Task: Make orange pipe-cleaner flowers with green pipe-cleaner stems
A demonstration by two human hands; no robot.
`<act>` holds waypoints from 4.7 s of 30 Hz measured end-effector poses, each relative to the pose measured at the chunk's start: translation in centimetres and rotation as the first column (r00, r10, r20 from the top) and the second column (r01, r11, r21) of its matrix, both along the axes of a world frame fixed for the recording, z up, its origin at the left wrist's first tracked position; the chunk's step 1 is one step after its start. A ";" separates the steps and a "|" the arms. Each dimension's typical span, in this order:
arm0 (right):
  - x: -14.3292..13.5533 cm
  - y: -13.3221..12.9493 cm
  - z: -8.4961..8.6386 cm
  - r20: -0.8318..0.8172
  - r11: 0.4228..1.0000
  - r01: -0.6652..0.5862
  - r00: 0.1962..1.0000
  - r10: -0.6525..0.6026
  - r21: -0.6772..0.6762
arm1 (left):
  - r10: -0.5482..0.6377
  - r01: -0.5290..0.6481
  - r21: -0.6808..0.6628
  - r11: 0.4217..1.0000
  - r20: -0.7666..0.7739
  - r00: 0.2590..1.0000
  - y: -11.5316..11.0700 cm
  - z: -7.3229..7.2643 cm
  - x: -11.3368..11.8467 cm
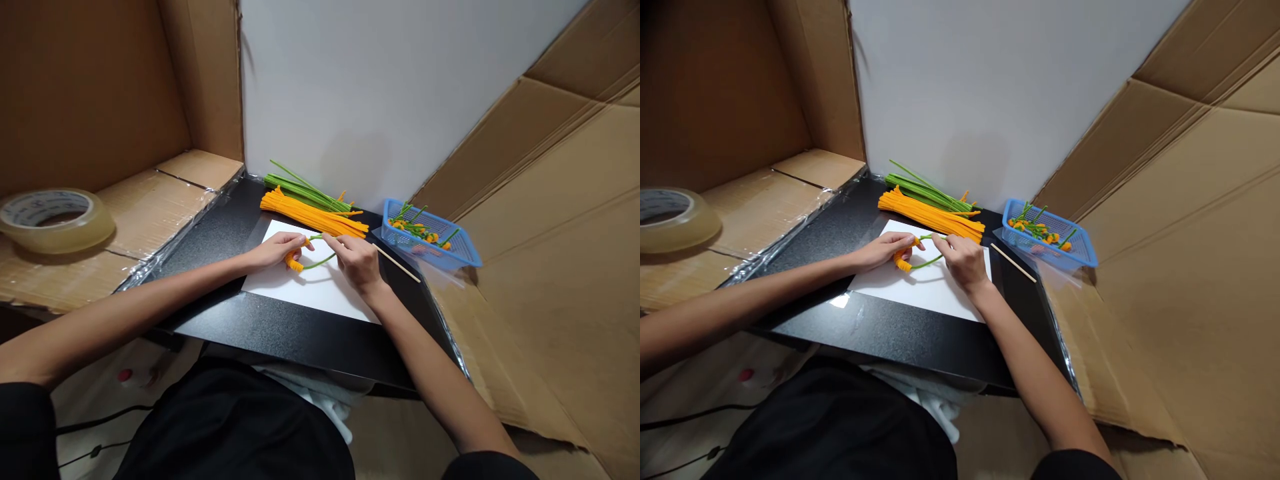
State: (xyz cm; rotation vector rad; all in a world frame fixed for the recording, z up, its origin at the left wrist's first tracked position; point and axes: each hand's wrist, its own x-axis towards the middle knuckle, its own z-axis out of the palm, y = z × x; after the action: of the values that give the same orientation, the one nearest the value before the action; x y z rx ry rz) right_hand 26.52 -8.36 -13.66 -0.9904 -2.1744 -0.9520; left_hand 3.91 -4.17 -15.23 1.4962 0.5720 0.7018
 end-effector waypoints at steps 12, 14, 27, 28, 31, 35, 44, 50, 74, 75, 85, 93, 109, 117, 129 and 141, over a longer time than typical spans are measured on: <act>0.6 0.3 -0.6 -0.142 0.956 -0.163 0.981 0.131 -0.243 | -0.035 0.056 0.199 0.978 -0.109 0.993 -0.3 0.6 -0.1; 0.3 0.2 -0.7 -0.174 0.942 -0.184 0.975 0.138 -0.279 | -0.044 0.070 0.225 0.972 -0.118 0.992 -0.3 0.6 -0.1; -1.0 0.0 -0.7 -0.185 0.986 -0.049 0.983 0.019 -0.159 | 0.064 -0.061 0.071 0.996 -0.052 0.997 -0.2 0.4 0.1; -0.9 0.1 -0.7 -0.182 0.986 -0.058 0.983 0.029 -0.158 | 0.067 -0.065 0.051 0.997 -0.045 0.997 -0.2 0.3 0.1; -0.7 0.3 -0.9 -0.185 0.972 -0.119 0.979 0.082 -0.201 | 0.056 -0.053 0.067 0.996 -0.037 0.998 0.1 -0.2 0.1; -0.7 0.4 -1.4 -0.203 0.952 -0.187 0.969 0.138 -0.245 | 0.034 -0.028 0.139 0.990 -0.041 0.999 0.3 -0.8 0.1; -1.4 0.2 -1.4 -0.226 0.917 -0.220 0.963 0.148 -0.334 | 0.052 -0.031 0.237 0.971 -0.081 0.995 0.1 -0.5 0.1; -0.7 0.5 -0.9 -0.217 0.939 -0.197 0.966 0.138 -0.282 | 0.219 -0.196 0.297 0.935 -0.046 0.975 0.5 -0.9 -0.1; -2.7 -0.6 -0.8 -0.769 0.872 -0.269 0.617 -0.170 -0.409 | 0.485 -0.520 0.529 0.671 0.217 0.847 -0.8 0.5 -0.3; -2.8 -0.5 -0.9 -0.797 0.847 -0.316 0.573 -0.190 -0.428 | 0.499 -0.534 0.526 0.662 0.222 0.838 -0.8 0.5 -0.4; -2.1 -0.7 -0.4 -0.599 0.925 -0.185 0.799 -0.055 -0.331 | 0.471 -0.442 0.651 0.617 0.145 0.870 -0.9 0.2 -0.6; -2.5 -0.6 -1.4 -0.525 0.927 -0.179 0.851 -0.022 -0.329 | 0.432 -0.389 0.686 0.615 0.119 0.894 -1.0 0.2 -0.5; -2.7 -0.6 -1.3 -0.561 0.884 -0.191 0.823 -0.094 -0.428 | 0.425 -0.423 0.676 0.603 0.175 0.888 -0.7 0.2 -0.5; -2.3 -0.5 -1.0 -0.493 0.904 -0.142 0.866 -0.083 -0.402 | 0.384 -0.427 0.654 0.625 0.219 0.897 -0.4 0.0 -0.5; -2.2 -0.7 -0.4 -0.413 0.922 -0.195 0.910 0.044 -0.333 | 0.350 -0.388 0.717 0.579 0.212 0.913 -0.4 0.1 -0.6; -3.1 -1.4 -0.9 -0.416 0.942 -0.192 0.907 0.063 -0.275 | 0.327 -0.377 0.536 0.756 0.190 0.926 -1.1 0.7 -0.3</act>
State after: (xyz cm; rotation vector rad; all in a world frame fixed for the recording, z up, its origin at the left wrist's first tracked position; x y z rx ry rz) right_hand 23.39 -9.71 -14.59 -1.0594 -2.0329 -0.3053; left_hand 3.58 -5.27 -14.52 1.9159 0.6192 1.3163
